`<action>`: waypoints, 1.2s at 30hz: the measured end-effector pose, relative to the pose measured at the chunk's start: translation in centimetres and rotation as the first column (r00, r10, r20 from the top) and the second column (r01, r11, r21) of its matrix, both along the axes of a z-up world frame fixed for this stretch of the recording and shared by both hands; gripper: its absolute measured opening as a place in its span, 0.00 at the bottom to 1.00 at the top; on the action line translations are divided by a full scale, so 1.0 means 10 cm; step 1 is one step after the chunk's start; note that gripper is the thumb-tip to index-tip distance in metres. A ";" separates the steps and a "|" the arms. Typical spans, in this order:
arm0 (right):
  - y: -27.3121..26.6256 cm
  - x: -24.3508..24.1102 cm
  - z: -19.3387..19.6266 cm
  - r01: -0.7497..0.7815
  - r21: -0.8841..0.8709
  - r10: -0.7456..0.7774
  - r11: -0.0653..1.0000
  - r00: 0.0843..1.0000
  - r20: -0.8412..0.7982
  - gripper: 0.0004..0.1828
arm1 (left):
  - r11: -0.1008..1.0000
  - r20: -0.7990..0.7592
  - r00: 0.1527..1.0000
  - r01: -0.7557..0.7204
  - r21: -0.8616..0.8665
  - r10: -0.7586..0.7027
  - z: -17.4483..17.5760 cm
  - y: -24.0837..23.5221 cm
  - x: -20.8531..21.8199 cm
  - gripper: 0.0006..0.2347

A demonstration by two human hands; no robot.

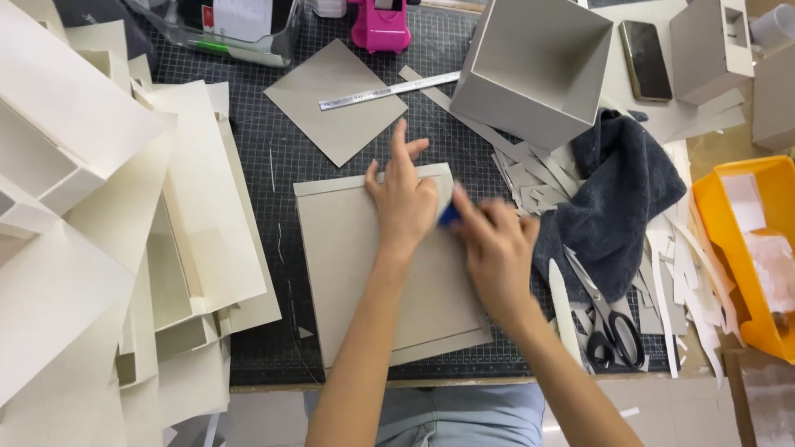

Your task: The person assembles a square paper box by applying glue to the edges of a flat cardboard piece, folding the sides, and pressing them with a blue plastic tool. They trim excess material with scissors and repeat the process on another piece, smoothing the glued edges to form the box shape.

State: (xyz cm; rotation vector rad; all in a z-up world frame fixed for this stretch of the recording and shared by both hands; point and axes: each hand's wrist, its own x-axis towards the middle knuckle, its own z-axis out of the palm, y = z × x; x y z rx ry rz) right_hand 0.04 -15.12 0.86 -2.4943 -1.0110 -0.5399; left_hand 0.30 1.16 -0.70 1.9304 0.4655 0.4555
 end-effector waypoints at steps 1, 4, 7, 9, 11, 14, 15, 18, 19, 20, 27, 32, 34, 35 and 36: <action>-0.01 -0.03 -0.02 -0.007 0.002 0.007 1.000 1.000 0.005 0.25 | 1.000 0.005 1.000 -0.007 0.002 0.007 0.00 0.00 0.02 0.39; 0.00 0.05 -0.05 -0.010 0.029 0.012 1.000 0.998 -0.059 0.24 | 0.995 -0.016 1.000 -0.023 0.094 0.025 -0.01 -0.05 0.04 0.33; 0.09 0.27 -0.07 -0.016 0.148 0.019 0.989 1.000 -0.015 0.22 | 0.991 0.081 0.994 -0.084 0.107 0.076 -0.04 -0.06 0.04 0.29; 0.02 0.09 -0.06 0.018 0.094 -0.018 0.995 1.000 0.002 0.23 | 0.967 0.073 0.993 -0.107 0.231 0.092 -0.05 -0.07 0.06 0.27; -0.07 -0.28 -0.01 0.003 0.052 -0.001 0.999 1.000 -0.027 0.24 | 0.945 0.042 0.994 -0.109 0.307 0.101 0.03 -0.10 0.03 0.25; -0.10 -0.14 0.01 -0.014 0.029 0.016 0.999 0.999 -0.036 0.25 | 0.904 -0.046 0.993 -0.078 0.421 0.107 0.07 -0.09 0.04 0.28; -0.12 -0.03 0.00 -0.015 0.039 0.016 0.999 0.999 -0.029 0.26 | 0.892 -0.118 0.988 -0.039 0.450 0.102 0.04 -0.11 0.02 0.31; -0.24 -0.08 -0.04 0.046 0.069 -0.045 0.997 0.999 -0.011 0.26 | 0.877 -0.140 0.981 -0.051 0.478 0.134 0.02 -0.13 0.04 0.32; -0.27 -0.28 -0.03 0.038 0.065 -0.038 0.997 0.999 -0.011 0.26 | 0.878 -0.140 0.980 -0.058 0.475 0.141 0.03 -0.14 0.06 0.32; -0.31 -0.47 -0.01 0.021 0.008 -0.021 1.000 0.999 -0.030 0.26 | 0.884 -0.140 0.978 -0.073 0.462 0.154 0.05 -0.14 0.07 0.32; -0.34 -0.21 0.00 0.040 0.020 -0.040 0.999 0.999 0.031 0.26 | 0.888 -0.123 0.980 -0.088 0.451 0.159 0.07 -0.13 0.07 0.32; -0.47 -0.65 0.06 -0.015 -0.030 0.013 0.999 0.997 -0.077 0.26 | 0.811 -0.134 0.954 -0.148 0.566 0.268 0.02 -0.16 0.11 0.34; -0.50 -0.56 0.03 -0.011 -0.023 0.007 1.000 0.988 -0.152 0.30 | 0.817 -0.149 0.956 -0.128 0.562 0.253 0.02 -0.17 0.08 0.35; -0.51 -0.54 0.05 0.025 -0.021 -0.028 0.999 0.991 -0.134 0.29 | 0.809 -0.153 0.953 -0.131 0.572 0.262 0.01 -0.17 0.08 0.37; -0.51 -0.52 0.07 0.061 -0.018 -0.062 0.998 0.991 -0.116 0.29 | 0.802 -0.156 0.950 -0.133 0.582 0.271 0.02 -0.17 0.09 0.38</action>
